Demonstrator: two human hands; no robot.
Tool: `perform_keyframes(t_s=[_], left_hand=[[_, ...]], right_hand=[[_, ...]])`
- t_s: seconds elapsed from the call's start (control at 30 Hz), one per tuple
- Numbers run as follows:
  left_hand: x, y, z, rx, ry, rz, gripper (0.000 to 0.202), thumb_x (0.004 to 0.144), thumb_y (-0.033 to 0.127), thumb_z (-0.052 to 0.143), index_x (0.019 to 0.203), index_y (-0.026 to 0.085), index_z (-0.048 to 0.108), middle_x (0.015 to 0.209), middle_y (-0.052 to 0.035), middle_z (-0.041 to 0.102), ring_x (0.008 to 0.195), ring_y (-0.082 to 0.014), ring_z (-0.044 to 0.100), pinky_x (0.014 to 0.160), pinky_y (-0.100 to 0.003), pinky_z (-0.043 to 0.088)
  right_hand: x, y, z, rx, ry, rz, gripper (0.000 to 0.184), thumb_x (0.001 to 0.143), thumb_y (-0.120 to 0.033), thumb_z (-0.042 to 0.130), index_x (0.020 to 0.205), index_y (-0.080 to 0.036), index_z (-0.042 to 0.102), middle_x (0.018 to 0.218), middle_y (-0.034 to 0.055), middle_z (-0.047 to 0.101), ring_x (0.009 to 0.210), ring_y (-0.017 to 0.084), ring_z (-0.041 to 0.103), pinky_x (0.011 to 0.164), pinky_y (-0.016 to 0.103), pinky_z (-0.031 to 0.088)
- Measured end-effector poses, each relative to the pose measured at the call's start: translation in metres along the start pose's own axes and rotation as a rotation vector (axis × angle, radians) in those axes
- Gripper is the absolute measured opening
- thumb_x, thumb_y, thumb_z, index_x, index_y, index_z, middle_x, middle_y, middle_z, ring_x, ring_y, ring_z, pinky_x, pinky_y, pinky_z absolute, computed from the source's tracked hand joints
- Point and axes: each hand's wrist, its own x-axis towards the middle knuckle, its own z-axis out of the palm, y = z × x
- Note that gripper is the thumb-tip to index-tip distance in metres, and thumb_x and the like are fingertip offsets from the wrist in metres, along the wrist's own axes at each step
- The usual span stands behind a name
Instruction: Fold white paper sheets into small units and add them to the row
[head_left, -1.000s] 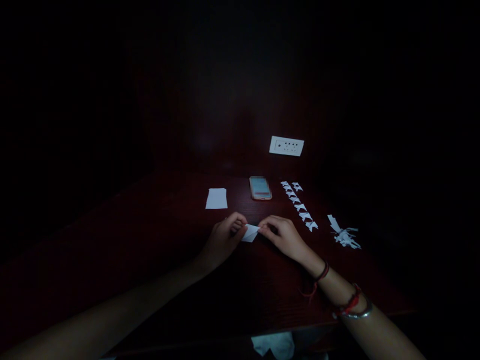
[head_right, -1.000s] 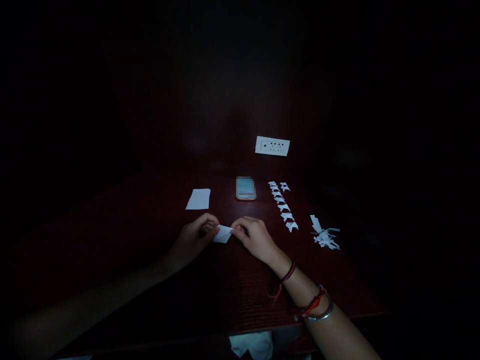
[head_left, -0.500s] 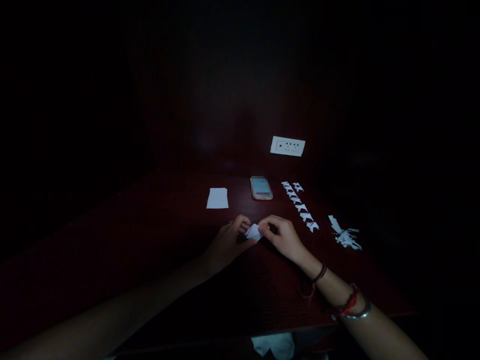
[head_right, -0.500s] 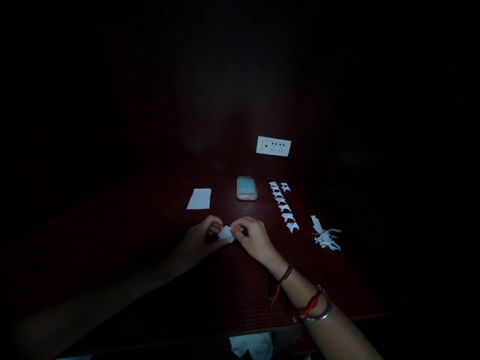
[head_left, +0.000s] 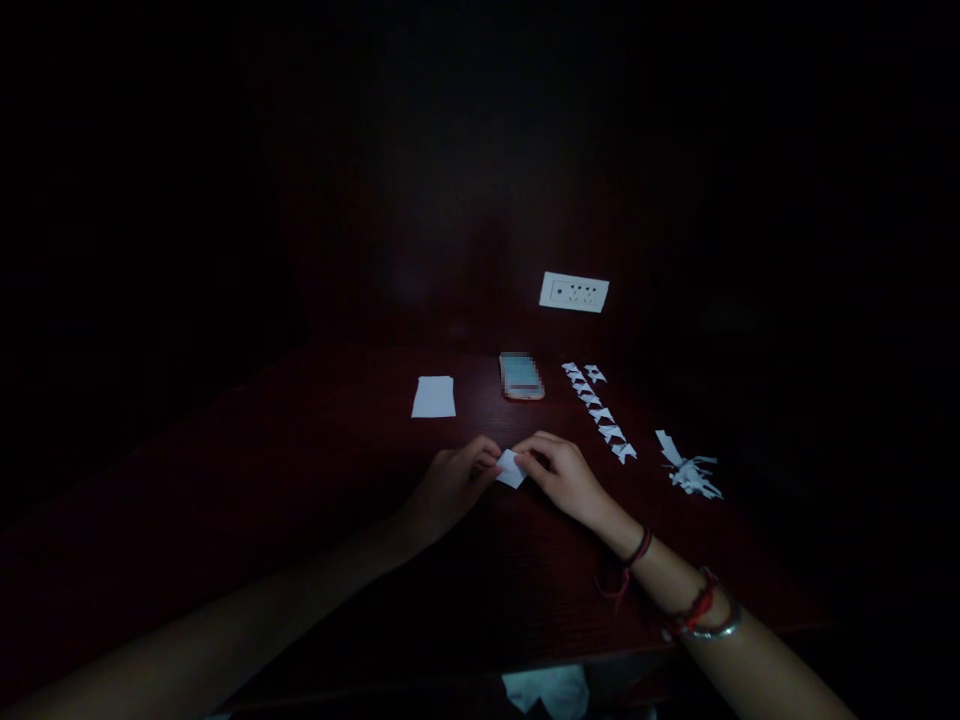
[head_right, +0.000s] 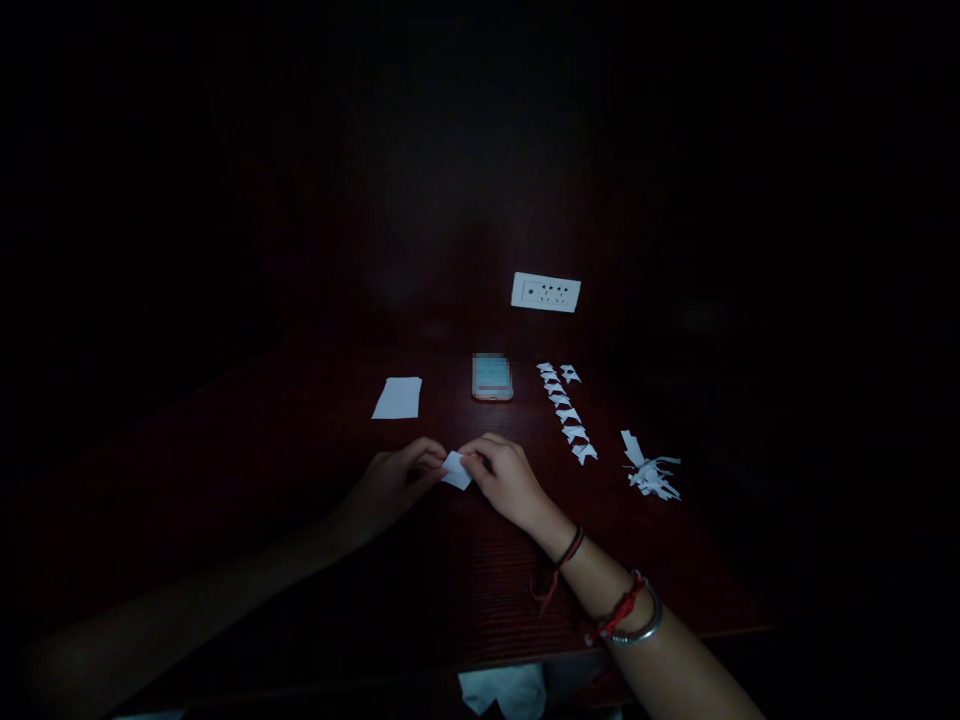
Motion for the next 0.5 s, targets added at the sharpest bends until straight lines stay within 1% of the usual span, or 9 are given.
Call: perform_keyframes(t_s=[0.07,0.13,0.2,0.33,0.5], left_hand=[[0.0000,0.0007,0.0007,0.004,0.009,0.006,0.011,0.076,0.023,0.048,0.087,0.020,0.048,0.081,0.0019,0.058,0.075,-0.0116,0.056,0.067,-0.024,0.044],[0.0003,0.0015,0.0015,0.018,0.030,0.002,0.016,0.072,0.026,0.055,0.085,0.020,0.047,0.080,0.0020,0.057,0.074,-0.0123,0.055,0.066,-0.025,0.044],[0.0006,0.0019,0.0018,0.028,0.048,-0.015,0.017,0.069,0.026,0.057,0.082,0.020,0.047,0.077,0.0026,0.057,0.070,-0.0120,0.055,0.063,-0.024,0.044],[0.0012,0.0009,0.0011,0.011,0.053,-0.045,0.006,0.074,0.022,0.049,0.080,0.019,0.048,0.072,0.0029,0.058,0.066,-0.0111,0.056,0.060,-0.023,0.044],[0.0006,0.0014,-0.0015,0.029,0.002,-0.016,0.005,0.077,0.021,0.046,0.080,0.019,0.050,0.072,0.0033,0.059,0.067,-0.0107,0.056,0.061,-0.022,0.042]], right_hand=[[0.0002,-0.0005,0.0016,-0.002,0.005,0.008,0.014,0.078,-0.016,0.045,0.081,-0.016,0.058,0.074,0.0020,0.055,0.068,0.011,0.050,0.064,0.023,0.038],[0.0005,-0.0019,0.0031,0.002,0.006,0.006,0.013,0.078,-0.016,0.045,0.079,-0.016,0.057,0.073,0.0017,0.055,0.067,0.011,0.049,0.063,0.022,0.038],[0.0008,-0.0035,0.0041,0.006,0.007,0.000,0.012,0.078,-0.016,0.045,0.077,-0.016,0.057,0.071,0.0013,0.054,0.066,0.010,0.049,0.062,0.022,0.038],[0.0014,-0.0045,0.0044,0.007,-0.004,0.001,0.012,0.078,-0.016,0.045,0.076,-0.016,0.056,0.071,0.0013,0.054,0.066,0.010,0.049,0.062,0.022,0.038],[0.0008,-0.0025,0.0021,0.007,-0.031,-0.020,0.009,0.077,-0.017,0.047,0.077,-0.016,0.056,0.071,0.0012,0.054,0.065,0.010,0.049,0.061,0.021,0.038]])
